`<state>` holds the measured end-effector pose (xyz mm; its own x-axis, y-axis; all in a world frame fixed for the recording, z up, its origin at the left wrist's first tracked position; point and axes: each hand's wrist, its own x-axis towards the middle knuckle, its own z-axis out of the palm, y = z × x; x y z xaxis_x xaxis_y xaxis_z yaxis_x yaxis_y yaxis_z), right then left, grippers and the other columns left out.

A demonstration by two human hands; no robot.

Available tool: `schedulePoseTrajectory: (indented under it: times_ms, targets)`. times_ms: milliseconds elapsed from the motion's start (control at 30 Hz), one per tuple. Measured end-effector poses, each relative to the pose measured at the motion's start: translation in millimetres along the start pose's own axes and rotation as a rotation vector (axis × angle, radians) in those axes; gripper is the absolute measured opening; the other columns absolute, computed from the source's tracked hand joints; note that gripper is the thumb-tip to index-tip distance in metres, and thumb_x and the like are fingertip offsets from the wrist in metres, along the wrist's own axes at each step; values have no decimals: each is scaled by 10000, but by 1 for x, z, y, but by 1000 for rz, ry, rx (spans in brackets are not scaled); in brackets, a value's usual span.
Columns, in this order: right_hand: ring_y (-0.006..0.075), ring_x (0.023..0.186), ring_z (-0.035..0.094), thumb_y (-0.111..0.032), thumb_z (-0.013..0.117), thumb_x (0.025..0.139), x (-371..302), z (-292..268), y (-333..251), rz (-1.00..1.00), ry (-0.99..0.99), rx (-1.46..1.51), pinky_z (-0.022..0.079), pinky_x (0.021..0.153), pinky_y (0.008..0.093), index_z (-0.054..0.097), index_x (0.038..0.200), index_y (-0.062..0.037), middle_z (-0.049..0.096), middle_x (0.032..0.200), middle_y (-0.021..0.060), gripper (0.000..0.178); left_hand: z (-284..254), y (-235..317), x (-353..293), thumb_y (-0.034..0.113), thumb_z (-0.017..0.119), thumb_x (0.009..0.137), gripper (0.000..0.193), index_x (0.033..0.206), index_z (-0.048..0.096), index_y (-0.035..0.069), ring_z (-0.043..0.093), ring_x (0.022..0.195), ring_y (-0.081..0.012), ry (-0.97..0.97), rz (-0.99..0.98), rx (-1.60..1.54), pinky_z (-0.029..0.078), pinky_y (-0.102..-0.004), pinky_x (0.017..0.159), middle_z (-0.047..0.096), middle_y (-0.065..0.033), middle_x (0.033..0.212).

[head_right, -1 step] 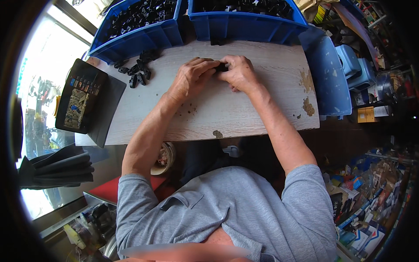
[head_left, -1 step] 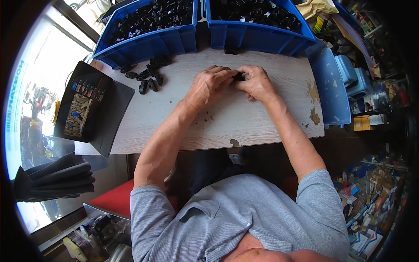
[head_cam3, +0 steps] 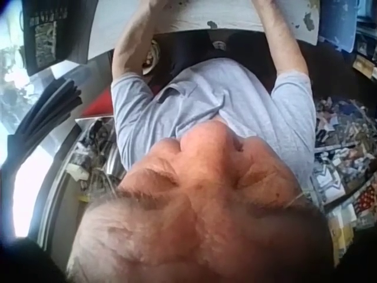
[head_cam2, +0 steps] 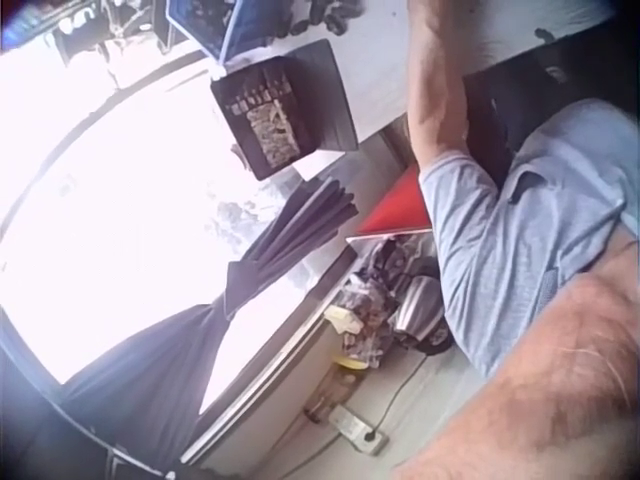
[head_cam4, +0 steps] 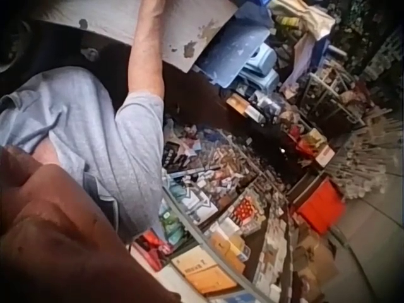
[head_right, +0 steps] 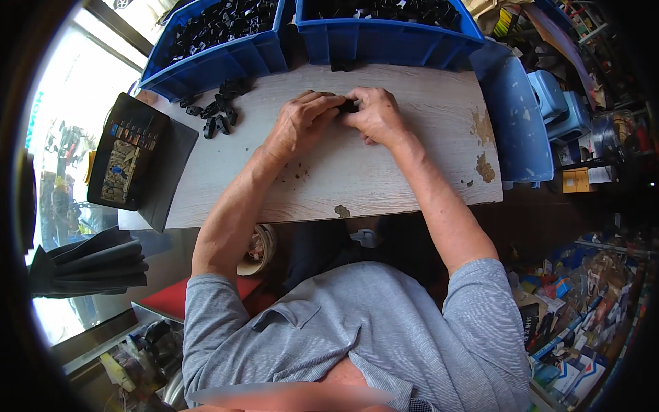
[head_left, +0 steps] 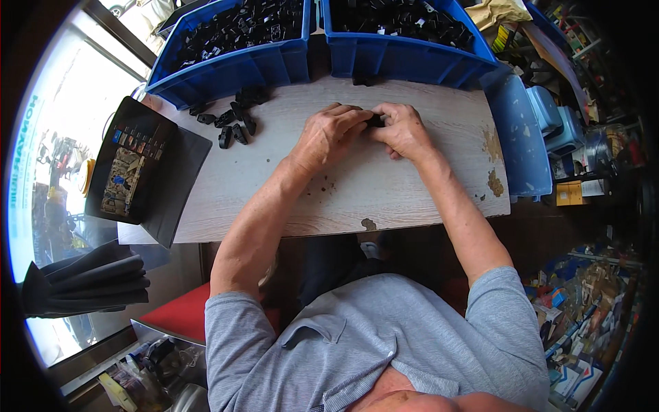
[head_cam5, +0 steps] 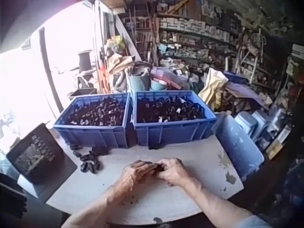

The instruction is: Assembling small black plastic components at a workbench.

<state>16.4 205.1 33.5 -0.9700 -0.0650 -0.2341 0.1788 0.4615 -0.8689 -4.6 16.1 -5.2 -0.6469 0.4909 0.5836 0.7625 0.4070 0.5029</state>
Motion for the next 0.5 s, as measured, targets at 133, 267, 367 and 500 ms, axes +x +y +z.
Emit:
schedulePoseTrajectory:
  times_ms: [133, 267, 367, 500]
  targets:
    - [95, 444, 553, -67, 697, 779, 0, -3, 0, 6, -15, 6, 452, 383, 262, 695, 1093, -27, 629, 616, 43, 316, 1, 5, 1, 36, 692, 863, 278, 1139, 712, 60, 679, 901, -301, -7, 5, 60, 566, -390, 803, 729, -104, 1066]
    - [77, 421, 488, -93, 714, 806, 0, -1, 1, -3, 1, 23, 399, 360, 253, 681, 1070, -38, 542, 586, -15, 273, -1, 9, 0, 22, 694, 846, 326, 1166, 713, 82, 673, 882, -289, 17, 45, 93, 567, -383, 790, 726, -93, 1083]
    - [77, 424, 491, -69, 691, 802, 0, -1, 1, -4, -14, 21, 404, 363, 252, 676, 1078, -33, 544, 591, -14, 279, -1, 11, 0, 16, 697, 824, 364, 1178, 716, 101, 668, 898, -280, 4, 63, 128, 566, -381, 794, 720, -79, 1109]
    - [79, 431, 501, -46, 665, 797, 3, -5, 5, -10, -46, 18, 412, 368, 254, 661, 1093, -19, 550, 597, -8, 297, 1, 13, 1, 17, 697, 803, 409, 1196, 714, 130, 662, 970, -269, -65, 51, 233, 554, -385, 842, 705, -57, 1168]
